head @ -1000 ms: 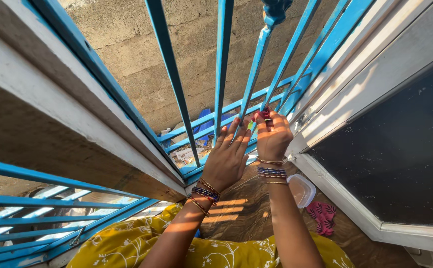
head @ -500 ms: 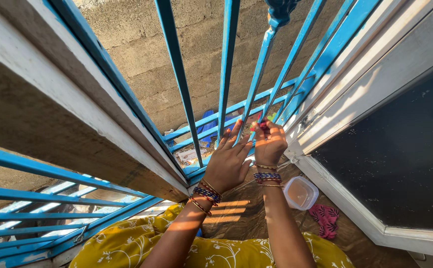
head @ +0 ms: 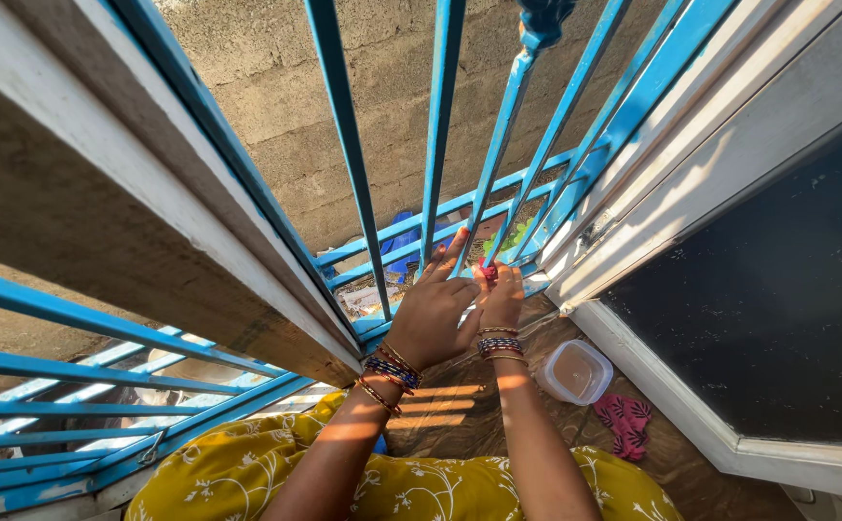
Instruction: The person sits on the floor and wipes a blue metal railing with a red cloth. They repeatedly dip the cloth into a small plastic container of liquid and continue cleaning the railing bars.
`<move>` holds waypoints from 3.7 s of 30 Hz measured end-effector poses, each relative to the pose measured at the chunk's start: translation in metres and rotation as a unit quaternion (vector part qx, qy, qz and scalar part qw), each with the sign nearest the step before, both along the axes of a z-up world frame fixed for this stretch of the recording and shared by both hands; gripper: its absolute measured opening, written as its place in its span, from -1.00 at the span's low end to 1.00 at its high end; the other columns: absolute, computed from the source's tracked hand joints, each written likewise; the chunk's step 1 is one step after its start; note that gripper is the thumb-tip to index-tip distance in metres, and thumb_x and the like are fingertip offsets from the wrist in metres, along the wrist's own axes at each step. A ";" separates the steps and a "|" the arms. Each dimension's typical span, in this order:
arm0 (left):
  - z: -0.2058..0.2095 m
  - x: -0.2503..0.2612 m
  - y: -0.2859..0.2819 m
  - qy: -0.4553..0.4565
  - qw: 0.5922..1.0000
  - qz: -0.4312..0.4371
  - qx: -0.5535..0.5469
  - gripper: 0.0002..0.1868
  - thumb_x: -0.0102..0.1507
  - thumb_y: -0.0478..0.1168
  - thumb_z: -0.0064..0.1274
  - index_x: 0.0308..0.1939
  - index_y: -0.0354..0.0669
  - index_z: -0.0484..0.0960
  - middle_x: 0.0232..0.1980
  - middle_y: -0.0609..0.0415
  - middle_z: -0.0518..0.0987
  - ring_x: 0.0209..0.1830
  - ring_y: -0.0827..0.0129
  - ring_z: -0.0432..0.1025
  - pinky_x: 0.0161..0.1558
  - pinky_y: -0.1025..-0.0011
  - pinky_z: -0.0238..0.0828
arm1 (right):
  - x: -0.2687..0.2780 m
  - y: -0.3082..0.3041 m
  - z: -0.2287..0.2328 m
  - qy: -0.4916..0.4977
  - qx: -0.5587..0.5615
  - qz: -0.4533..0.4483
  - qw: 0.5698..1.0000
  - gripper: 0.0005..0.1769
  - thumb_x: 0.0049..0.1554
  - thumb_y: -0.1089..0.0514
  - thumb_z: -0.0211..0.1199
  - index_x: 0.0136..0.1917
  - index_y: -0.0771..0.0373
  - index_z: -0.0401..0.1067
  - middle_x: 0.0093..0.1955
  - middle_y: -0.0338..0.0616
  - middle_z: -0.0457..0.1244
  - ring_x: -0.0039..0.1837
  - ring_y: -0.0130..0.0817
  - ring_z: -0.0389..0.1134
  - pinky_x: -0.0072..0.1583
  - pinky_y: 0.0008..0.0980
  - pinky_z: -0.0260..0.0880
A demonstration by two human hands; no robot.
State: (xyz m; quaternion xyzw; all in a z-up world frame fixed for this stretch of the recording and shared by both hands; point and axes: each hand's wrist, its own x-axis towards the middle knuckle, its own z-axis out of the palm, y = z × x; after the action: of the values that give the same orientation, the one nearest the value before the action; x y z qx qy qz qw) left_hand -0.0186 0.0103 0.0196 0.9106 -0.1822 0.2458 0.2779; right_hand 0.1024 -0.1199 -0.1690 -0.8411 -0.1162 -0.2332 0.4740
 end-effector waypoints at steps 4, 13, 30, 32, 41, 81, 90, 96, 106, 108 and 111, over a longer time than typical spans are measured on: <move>-0.002 0.004 0.005 0.024 1.000 -0.014 0.004 -0.80 0.17 -0.23 0.13 -0.24 -0.31 0.69 -0.11 -0.15 0.67 0.62 -0.05 0.06 0.54 0.00 0.00 | 0.004 0.002 0.044 0.046 0.080 0.004 0.996 -0.65 0.05 0.16 0.51 0.01 0.41 0.50 -0.08 -0.07 0.30 -0.19 -0.35 0.40 -0.13 -0.36 0.44; -0.006 0.019 0.009 0.040 0.999 -0.011 0.016 -0.81 0.17 -0.20 0.15 -0.38 -0.30 0.68 -0.17 -0.17 0.67 0.62 -0.06 0.06 0.54 -0.02 0.01 | 0.019 0.013 0.044 -0.074 0.033 -0.011 0.997 -0.69 0.14 0.14 0.45 0.02 0.42 0.49 -0.05 0.03 0.30 -0.06 -0.06 0.39 -0.03 -0.20 0.41; 0.008 -0.001 0.014 0.050 0.998 -0.041 0.006 -0.79 0.21 -0.17 0.14 -0.25 -0.26 0.74 -0.22 -0.12 0.70 0.65 -0.01 0.02 0.52 0.03 0.06 | 0.031 -0.014 0.060 0.227 0.396 0.266 0.849 -0.63 0.31 -0.03 0.10 0.14 0.31 0.44 0.06 -0.18 0.37 0.06 -0.46 0.34 0.18 -0.39 0.36; 0.006 0.002 0.017 0.037 0.998 -0.048 0.003 -0.79 0.22 -0.17 0.14 -0.25 -0.25 0.74 -0.18 -0.12 0.70 0.65 -0.01 0.02 0.54 0.00 0.04 | 0.038 -0.013 0.081 0.191 0.351 0.325 0.857 -0.54 0.35 -0.12 0.01 0.08 0.34 0.44 0.00 -0.06 0.38 0.06 -0.35 0.38 0.20 -0.34 0.37; -0.001 0.012 0.021 0.061 0.997 -0.053 0.001 -0.80 0.21 -0.18 0.15 -0.24 -0.26 0.72 -0.15 -0.14 0.68 0.66 -0.02 0.01 0.47 0.05 0.15 | 0.047 0.012 0.065 0.076 0.358 0.278 0.888 -0.45 0.52 -0.24 -0.19 0.01 0.25 0.30 -0.10 -0.26 0.23 0.01 -0.45 0.24 0.19 -0.41 0.27; 0.000 0.021 0.015 0.074 0.996 -0.042 0.027 -0.82 0.19 -0.17 0.16 -0.29 -0.23 0.70 -0.11 -0.11 0.69 0.66 -0.07 -0.02 0.51 0.04 0.04 | 0.046 0.008 0.014 -0.028 -0.047 0.064 0.996 -0.70 0.32 0.08 0.18 0.11 0.40 0.30 -0.05 0.14 0.27 -0.06 0.01 0.33 0.01 -0.10 0.35; -0.003 0.022 0.008 0.039 0.998 -0.042 0.012 -0.79 0.16 -0.17 0.18 -0.27 -0.26 0.70 -0.10 -0.16 0.67 0.64 -0.10 -0.03 0.55 0.02 -0.03 | 0.040 0.002 0.041 0.151 0.159 0.141 0.965 -0.73 0.34 0.09 0.11 0.15 0.36 0.25 -0.11 -0.04 0.22 -0.08 -0.25 0.25 0.01 -0.27 0.30; -0.016 0.039 0.015 0.056 0.996 -0.063 -0.008 -0.77 0.22 -0.15 0.18 -0.18 -0.25 0.71 -0.08 -0.09 0.67 0.65 -0.11 -0.02 0.56 0.01 -0.04 | 0.062 0.007 0.044 0.112 0.199 0.176 0.957 -0.77 0.36 0.14 0.08 0.18 0.34 0.25 -0.05 -0.10 0.28 -0.04 -0.39 0.27 0.04 -0.34 0.35; -0.005 0.032 0.010 0.053 0.997 -0.058 0.004 -0.80 0.18 -0.18 0.19 -0.24 -0.26 0.71 -0.08 -0.15 0.66 0.65 -0.13 -0.01 0.56 0.03 -0.03 | 0.053 0.002 0.045 0.130 0.254 0.221 0.933 -0.82 0.40 0.14 0.06 0.12 0.33 0.28 -0.09 -0.20 0.24 -0.02 -0.46 0.24 0.10 -0.43 0.30; -0.008 0.033 0.011 0.044 0.997 -0.058 0.011 -0.79 0.20 -0.17 0.19 -0.21 -0.25 0.72 -0.08 -0.14 0.67 0.64 -0.12 -0.01 0.56 0.02 -0.04 | 0.052 0.004 0.074 0.115 0.330 0.243 0.905 -0.84 0.43 0.15 0.03 0.11 0.31 0.26 -0.06 -0.24 0.24 0.02 -0.49 0.24 0.17 -0.47 0.28; -0.010 0.038 0.010 0.052 0.997 -0.062 -0.013 -0.80 0.20 -0.17 0.18 -0.23 -0.25 0.71 -0.07 -0.10 0.68 0.63 -0.12 0.00 0.55 0.02 -0.03 | 0.059 0.009 0.085 0.115 0.346 0.211 0.907 -0.86 0.41 0.17 0.03 0.14 0.29 0.25 -0.07 -0.24 0.24 0.00 -0.48 0.22 0.16 -0.45 0.27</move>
State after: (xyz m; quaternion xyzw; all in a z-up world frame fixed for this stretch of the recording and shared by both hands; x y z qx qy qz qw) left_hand 0.0196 0.0208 0.0096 0.9054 -0.2203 0.1831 0.3133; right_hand 0.1614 -0.1113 -0.0840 -0.6015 -0.1477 -0.0546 0.7832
